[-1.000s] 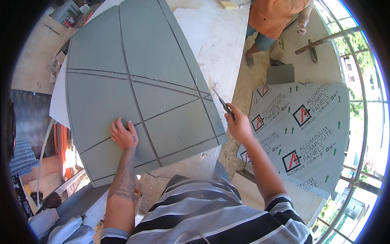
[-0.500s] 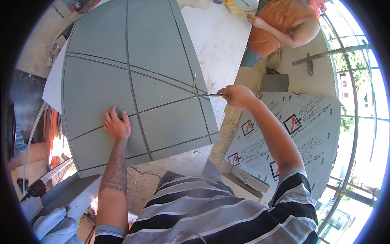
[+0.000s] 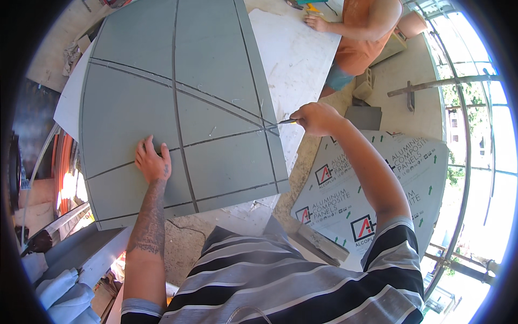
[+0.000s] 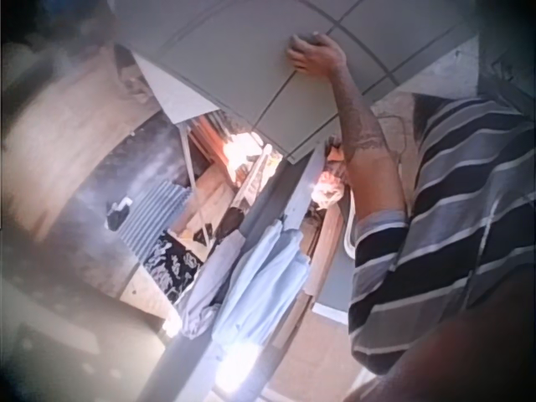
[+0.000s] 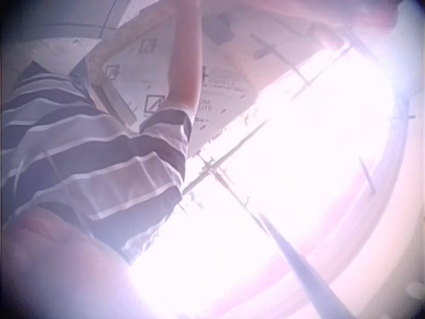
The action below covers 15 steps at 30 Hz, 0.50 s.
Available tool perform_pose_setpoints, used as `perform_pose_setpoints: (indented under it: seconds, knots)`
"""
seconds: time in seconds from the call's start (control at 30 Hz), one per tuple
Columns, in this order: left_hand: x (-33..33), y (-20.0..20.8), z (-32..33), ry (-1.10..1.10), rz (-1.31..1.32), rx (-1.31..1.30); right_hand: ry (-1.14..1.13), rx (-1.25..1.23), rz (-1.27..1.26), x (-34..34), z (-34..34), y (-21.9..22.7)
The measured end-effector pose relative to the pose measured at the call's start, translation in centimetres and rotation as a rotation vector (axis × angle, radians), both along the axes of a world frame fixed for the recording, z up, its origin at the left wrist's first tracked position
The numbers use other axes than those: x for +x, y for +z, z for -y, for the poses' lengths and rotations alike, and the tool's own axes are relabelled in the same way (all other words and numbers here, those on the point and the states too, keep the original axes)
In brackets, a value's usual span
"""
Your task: The person uses a utility knife to score and cut a large gray composite panel laid on a workbench. They repeatedly score along pre-marked lines, rotate the panel to access different edges, and continue cutting until the panel is separated into sections.
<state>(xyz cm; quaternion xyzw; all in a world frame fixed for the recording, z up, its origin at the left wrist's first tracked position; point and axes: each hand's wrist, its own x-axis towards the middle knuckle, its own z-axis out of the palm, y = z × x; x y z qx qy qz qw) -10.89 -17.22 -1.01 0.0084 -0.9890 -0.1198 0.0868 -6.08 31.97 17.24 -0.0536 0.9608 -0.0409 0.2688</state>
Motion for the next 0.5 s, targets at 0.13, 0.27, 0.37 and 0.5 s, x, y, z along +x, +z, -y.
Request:
perform_pose_setpoints:
  seconds: [0.13, 0.27, 0.37, 0.5]
  knots:
    - [-0.1, 0.1, -0.1, -0.001, 0.0, 0.011, 0.016, 0.0, 0.009, -0.3, 0.4, 0.4]
    - [-0.1, 0.0, -0.1, -0.01, -0.024, 0.017, 0.047, 0.041, 0.009, -0.4, -0.1, -1.0]
    - [-0.2, 0.0, -0.1, -0.005, -0.016, 0.019, 0.06, 0.053, 0.0, -0.5, 0.2, -0.9]
    - [-0.2, 0.1, 0.0, -0.01, -0.017, 0.036, 0.064, 0.076, 0.004, -0.1, 0.0, -1.0]
